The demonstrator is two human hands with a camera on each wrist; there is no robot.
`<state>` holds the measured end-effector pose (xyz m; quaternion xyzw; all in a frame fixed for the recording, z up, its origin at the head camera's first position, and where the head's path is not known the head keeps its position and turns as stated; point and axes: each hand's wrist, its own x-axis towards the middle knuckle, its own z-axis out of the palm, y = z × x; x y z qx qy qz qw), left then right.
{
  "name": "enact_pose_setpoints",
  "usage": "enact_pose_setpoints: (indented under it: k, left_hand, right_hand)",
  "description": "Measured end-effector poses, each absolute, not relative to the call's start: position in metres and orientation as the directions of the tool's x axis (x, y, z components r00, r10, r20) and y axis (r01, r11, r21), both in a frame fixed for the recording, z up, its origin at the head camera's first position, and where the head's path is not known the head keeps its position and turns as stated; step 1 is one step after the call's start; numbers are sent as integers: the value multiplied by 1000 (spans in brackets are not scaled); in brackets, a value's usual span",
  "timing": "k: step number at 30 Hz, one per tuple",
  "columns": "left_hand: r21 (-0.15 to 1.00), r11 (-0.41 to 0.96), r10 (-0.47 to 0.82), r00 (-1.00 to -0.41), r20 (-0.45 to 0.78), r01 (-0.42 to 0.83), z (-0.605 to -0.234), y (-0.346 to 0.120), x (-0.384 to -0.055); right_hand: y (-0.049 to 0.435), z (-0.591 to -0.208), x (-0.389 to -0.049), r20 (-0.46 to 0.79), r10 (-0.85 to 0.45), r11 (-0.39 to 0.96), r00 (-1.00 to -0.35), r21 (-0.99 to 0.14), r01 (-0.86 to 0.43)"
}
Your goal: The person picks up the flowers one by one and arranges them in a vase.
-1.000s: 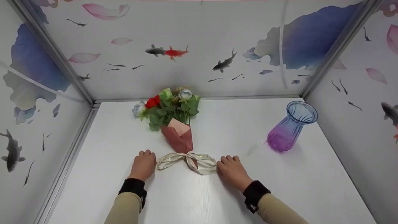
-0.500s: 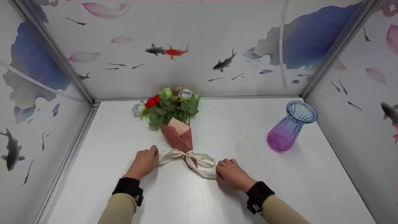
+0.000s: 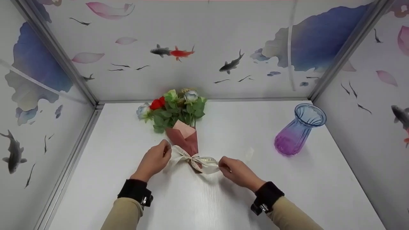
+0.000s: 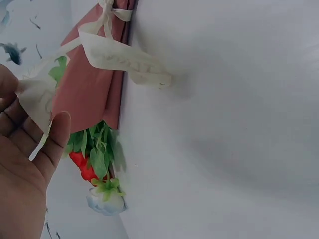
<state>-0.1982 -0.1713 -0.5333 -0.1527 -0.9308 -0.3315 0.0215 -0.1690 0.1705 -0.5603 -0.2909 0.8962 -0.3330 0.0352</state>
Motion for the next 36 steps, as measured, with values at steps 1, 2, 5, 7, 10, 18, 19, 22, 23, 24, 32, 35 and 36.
enact_pose_setpoints:
  k: [1, 2, 5, 7, 10, 18, 19, 22, 23, 24, 32, 35, 36]
  left_hand:
    - [614, 733, 265, -954, 140, 293, -533, -170, -198]
    - [620, 730, 260, -956, 136, 287, -533, -169, -198]
    - [632, 724, 250, -959, 135, 277, -533, -166, -198]
    - [646, 712, 245, -959, 140, 276, -534, -165, -199]
    - [669, 690, 236, -960, 154, 277, -537, -165, -200]
    - [658, 707, 209, -965, 157, 260, -544, -167, -202]
    - [645, 713, 219, -961, 167, 275, -545, -167, -202]
    - [615, 725, 248, -951, 186, 310, -545, -169, -201]
    - [616, 726, 250, -952, 177, 306, -545, -169, -201]
    - [617, 728, 248, -954, 169, 299, -545, -170, -201]
    - [602, 776, 181, -981, 73, 188, -551, -179, -198]
    - [609, 774, 176, -983, 56, 173, -554, -181, -198]
    - [611, 773, 174, -983, 53, 170, -554, -182, -198]
  right_hand:
    - [170, -559, -169, 123, -531, 606, -838, -636, -477]
    - [171, -558, -170, 117, -516, 602, -849, -655, -456]
    - [172, -556, -170, 126, -473, 592, -872, -688, -420]
    - [173, -556, -170, 169, -447, 600, -878, -672, -435]
    - [173, -557, -170, 234, -409, 635, -882, -621, -459]
    - [176, -560, -170, 146, -391, 675, -909, -626, -391]
    - [177, -562, -170, 141, -396, 678, -907, -622, -393]
    - [180, -567, -171, 146, -415, 687, -898, -596, -415]
    - [181, -569, -172, 150, -420, 692, -895, -586, -423]
    - [182, -571, -172, 153, -422, 694, -894, -580, -427]
    - [192, -581, -172, 98, -421, 691, -902, -609, -389]
    - [195, -585, -172, 97, -435, 690, -895, -602, -401]
    - [196, -586, -173, 100, -438, 690, -894, -600, -405]
